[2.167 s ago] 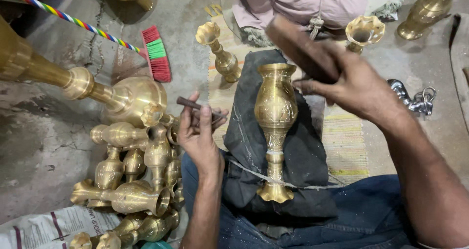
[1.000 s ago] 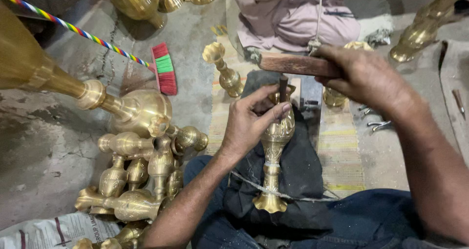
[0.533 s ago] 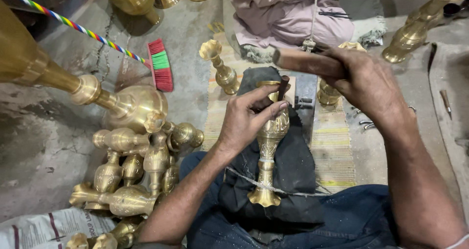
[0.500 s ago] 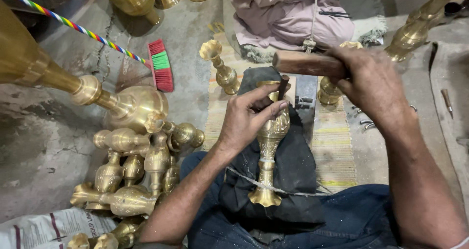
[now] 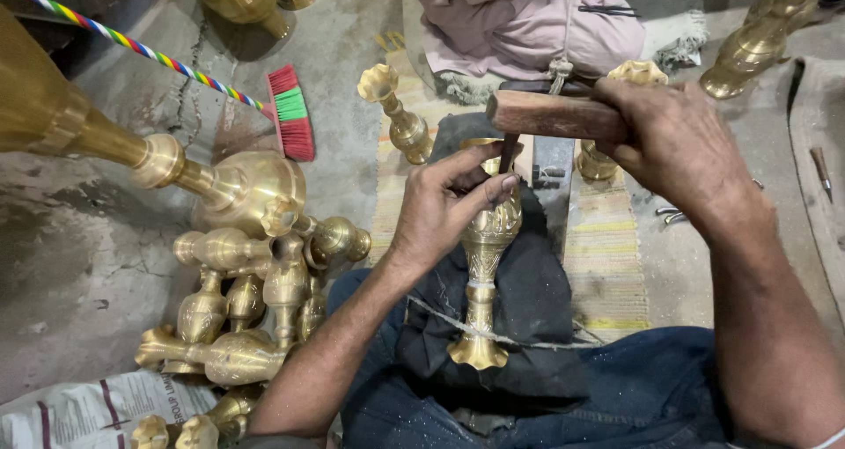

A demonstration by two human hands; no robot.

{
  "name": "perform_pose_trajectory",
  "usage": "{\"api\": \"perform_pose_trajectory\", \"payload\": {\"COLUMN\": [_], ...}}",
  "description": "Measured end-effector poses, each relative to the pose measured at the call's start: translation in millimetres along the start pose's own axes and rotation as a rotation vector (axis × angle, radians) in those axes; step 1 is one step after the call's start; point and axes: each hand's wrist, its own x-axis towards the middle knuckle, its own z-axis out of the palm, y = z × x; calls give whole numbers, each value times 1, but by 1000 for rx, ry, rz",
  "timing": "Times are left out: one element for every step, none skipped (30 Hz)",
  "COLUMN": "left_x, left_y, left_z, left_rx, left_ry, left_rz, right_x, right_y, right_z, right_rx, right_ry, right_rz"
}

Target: The person sits cross-legged on the floor holding a chisel against a brass vase and taps the chisel with a wooden mallet to engrave decorative patterns, repositioning the chisel and rotating the vase as they work. At the end they set the mallet and chisel down beside the vase.

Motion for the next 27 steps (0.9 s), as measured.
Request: {"api": "perform_pose_trajectory", "payload": {"left_x": [1,1,1,0,0,-1,-1,-1,-1,-1,-1,0,1,1,0,-2,-3,-4,-4,-4,-4,-4,-3,-2,-1,-2,-2], "left_y": [0,0,0,0,0,0,0,0,0,0,1,1,1,2,4,5,7,9,10,11,12,13,14,14,14,14,14], "left_z": [0,-1,0,0,0,0,-1,-1,-2,-2,-3,-3,-3,-2,-1,0,1,1,2,1,1,1,1,1,0,0,0], "left_rx": [8,14,17,-9,-32,-56,-78,-104,-129,-98,-69,-36,-16,2,17,22,28,33,37,43,50,59,66,73,78,82,84], "left_ry": [-1,-3,-6,-6,-6,-8,-16,-23,-30,-27,-24,-17,5,22,40,44,50,49,42,41,40,42,44,48,46,43,43], "left_rz": [-7,-18,-39,-46,-45,-43,-50,-60,-65,-60,-61,-51,-65,-87,-115,-96,-71,-46,-31,-13,6,-8,-24,-33,-36,-46,-60], "right_x": [1,0,1,1,1,1,2,2,2,2,2,2,2,1,1,0,0,0,0,0,0,0,1,2,3,3,4], "right_y": [1,2,2,3,3,4,4,4,3,3,3,3,3,3,3,3,3,3,3,3,4,4,5,6,7,7,8], "right_z": [1,1,2,2,2,3,3,4,4,4,5,5,5,5,5,4,4,4,4,4,4,5,6,6,6,7,7], "right_rx": [168,336,506,367,226,84,226,366,505,366,227,86,129,175,222,268,314,359,270,181,92,219,344,468,654,841,1027], "right_ry": [-2,-9,-26,22,78,133,64,-11,-83,-50,-23,12,58,97,129,112,100,88,152,218,282,280,274,273,248,213,172], "right_rz": [65,132,199,93,-15,-121,0,122,242,149,56,-42,-42,-37,-32,25,79,140,76,4,-69,-31,7,44,87,132,177]}}
